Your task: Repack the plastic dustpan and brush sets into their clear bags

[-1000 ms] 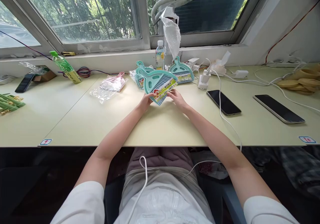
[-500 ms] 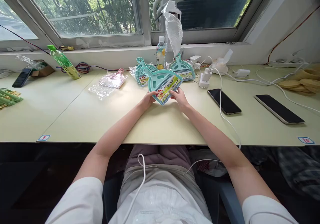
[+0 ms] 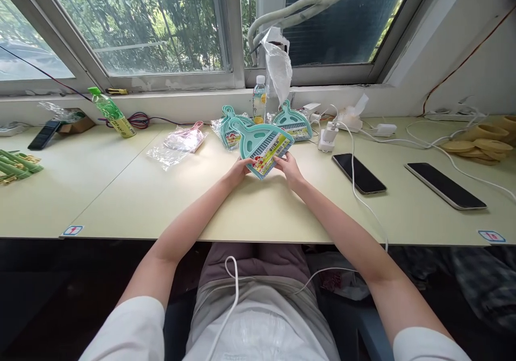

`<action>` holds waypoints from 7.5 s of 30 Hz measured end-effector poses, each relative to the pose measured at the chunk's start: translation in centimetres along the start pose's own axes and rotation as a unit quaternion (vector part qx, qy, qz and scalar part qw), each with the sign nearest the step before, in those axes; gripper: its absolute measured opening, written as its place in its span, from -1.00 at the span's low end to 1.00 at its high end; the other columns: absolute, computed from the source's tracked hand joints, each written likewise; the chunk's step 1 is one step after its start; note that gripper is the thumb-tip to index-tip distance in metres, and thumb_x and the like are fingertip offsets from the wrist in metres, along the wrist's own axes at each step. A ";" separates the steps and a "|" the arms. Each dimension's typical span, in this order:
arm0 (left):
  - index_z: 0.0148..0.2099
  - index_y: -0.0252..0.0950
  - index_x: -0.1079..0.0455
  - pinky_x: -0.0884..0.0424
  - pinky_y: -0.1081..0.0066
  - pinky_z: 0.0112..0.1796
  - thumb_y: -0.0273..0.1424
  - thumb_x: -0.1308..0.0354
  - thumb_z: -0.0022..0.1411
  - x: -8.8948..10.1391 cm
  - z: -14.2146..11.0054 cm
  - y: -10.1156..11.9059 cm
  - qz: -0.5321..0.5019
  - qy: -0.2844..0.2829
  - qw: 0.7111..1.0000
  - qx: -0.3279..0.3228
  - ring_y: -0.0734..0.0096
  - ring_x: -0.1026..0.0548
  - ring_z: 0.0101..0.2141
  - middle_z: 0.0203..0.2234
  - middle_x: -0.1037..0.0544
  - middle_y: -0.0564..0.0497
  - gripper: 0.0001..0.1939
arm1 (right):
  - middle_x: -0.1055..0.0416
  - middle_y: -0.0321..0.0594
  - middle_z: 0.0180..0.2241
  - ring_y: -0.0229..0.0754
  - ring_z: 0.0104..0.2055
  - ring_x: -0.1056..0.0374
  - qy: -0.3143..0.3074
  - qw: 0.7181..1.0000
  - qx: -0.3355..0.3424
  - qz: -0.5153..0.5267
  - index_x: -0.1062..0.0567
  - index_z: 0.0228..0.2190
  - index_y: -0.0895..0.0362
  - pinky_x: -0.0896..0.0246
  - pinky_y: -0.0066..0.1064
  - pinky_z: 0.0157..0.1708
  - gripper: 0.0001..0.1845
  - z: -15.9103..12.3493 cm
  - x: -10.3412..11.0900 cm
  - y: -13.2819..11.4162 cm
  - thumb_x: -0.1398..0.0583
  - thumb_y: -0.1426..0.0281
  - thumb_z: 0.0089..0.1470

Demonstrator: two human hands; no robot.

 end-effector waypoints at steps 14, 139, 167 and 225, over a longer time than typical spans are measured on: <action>0.07 -0.26 -0.37 -0.50 0.13 -0.01 -0.29 -0.38 -0.06 0.1 0.4 0.0 0.058 -0.050 0.997 0.007 0.16 -0.57 -0.09 -0.06 -0.60 -0.12 -0.39 | -0.57 -0.27 -0.26 -0.12 -0.20 -0.56 0.026 0.997 -0.074 0.016 -0.36 -0.22 0.01 -0.46 -0.10 0.01 -0.69 -0.3 1.1 1.4 -0.27 0.47 -0.05; -0.06 -0.29 -0.52 -0.35 0.04 0.19 -0.21 -0.16 0.24 1.3 -0.2 2.6 -0.009 -0.090 0.996 0.023 0.15 -0.54 -0.01 -0.14 -0.63 -0.09 -0.68 | -0.56 -0.24 -0.33 -0.11 -0.10 -0.53 0.027 0.994 -0.003 0.110 -0.40 -0.32 0.08 -0.42 -0.23 0.06 -0.59 -0.1 0.6 0.1 -0.44 0.44 -0.21; 0.10 -0.21 -0.34 -0.49 0.10 0.01 -0.20 -0.48 -0.11 -1.4 -0.5 0.8 -0.011 0.027 0.997 -0.075 0.15 -0.55 -0.03 0.00 -0.56 -0.12 -0.28 | -0.56 -0.23 -0.32 0.00 -0.08 -0.51 0.070 0.992 0.082 0.069 -0.39 -0.26 0.05 -0.42 -0.03 0.05 -0.42 0.2 1.8 -0.8 -0.48 0.19 -0.31; 0.39 -0.17 -0.06 -0.31 0.28 0.18 -0.28 -0.25 0.13 -3.0 -4.8 5.6 0.263 0.093 0.910 -0.308 0.19 -0.35 0.20 0.10 -0.49 -0.04 -0.19 | -0.55 -0.31 -0.17 -0.19 -0.15 -0.48 0.025 0.995 0.036 0.090 -0.47 -0.22 -0.01 -0.37 -0.38 -0.14 -0.40 1.8 3.5 -2.4 -0.42 -0.04 -0.27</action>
Point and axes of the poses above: each hand's wrist, its own z-axis towards the middle knuckle, its own x-axis out of the back of the hand, y = z × x, the point moved 10 cm from there along z, towards the middle knuckle
